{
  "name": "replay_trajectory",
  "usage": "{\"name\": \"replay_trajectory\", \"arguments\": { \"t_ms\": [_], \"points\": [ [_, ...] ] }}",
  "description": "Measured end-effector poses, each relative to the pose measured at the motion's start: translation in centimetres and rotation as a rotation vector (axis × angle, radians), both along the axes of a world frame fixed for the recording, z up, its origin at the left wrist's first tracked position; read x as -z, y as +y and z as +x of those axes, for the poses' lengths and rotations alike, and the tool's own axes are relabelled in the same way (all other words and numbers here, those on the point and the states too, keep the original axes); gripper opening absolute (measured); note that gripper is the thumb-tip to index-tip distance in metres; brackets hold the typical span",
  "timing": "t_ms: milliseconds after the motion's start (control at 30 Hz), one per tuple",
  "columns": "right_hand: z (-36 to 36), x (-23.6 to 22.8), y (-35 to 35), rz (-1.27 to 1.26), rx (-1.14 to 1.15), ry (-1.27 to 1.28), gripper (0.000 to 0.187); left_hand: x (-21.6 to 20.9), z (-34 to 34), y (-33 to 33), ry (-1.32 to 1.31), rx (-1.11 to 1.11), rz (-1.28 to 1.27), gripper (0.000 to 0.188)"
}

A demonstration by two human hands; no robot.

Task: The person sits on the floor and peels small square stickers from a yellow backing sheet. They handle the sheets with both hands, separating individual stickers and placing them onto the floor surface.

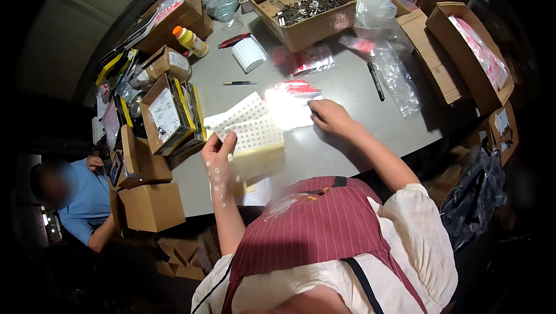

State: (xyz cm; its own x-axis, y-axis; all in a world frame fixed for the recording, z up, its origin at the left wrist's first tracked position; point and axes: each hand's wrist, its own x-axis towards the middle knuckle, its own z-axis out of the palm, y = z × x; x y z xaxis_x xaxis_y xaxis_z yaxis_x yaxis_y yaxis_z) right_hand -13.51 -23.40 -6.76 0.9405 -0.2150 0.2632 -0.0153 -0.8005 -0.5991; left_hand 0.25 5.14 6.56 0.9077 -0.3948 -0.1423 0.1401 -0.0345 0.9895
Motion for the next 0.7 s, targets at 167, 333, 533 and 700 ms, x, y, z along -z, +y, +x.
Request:
{"name": "replay_trajectory", "arguments": {
  "t_ms": [167, 333, 533, 700],
  "points": [
    [-3.1, -0.6, -1.7, 0.265, 0.115, 0.063, 0.02, 1.1, -0.5, 1.9, 0.007, 0.019, -0.034, 0.025],
    [-1.0, -1.6, -3.3, 0.286, 0.065, 0.056, 0.021, 2.4, -1.0, 1.8, 0.011, 0.133, 0.034, 0.024],
    [1.1, 0.8, -3.3, -0.012, 0.199, 0.385, 0.021, 3.3, -1.9, 0.6, 0.025, 0.197, 0.086, 0.023],
    [0.4, -1.4, -3.9, -0.192, 0.309, 0.498, 0.023, 2.7, -2.8, 0.0, 0.003, 0.21, 0.111, 0.032]
  ]
}}
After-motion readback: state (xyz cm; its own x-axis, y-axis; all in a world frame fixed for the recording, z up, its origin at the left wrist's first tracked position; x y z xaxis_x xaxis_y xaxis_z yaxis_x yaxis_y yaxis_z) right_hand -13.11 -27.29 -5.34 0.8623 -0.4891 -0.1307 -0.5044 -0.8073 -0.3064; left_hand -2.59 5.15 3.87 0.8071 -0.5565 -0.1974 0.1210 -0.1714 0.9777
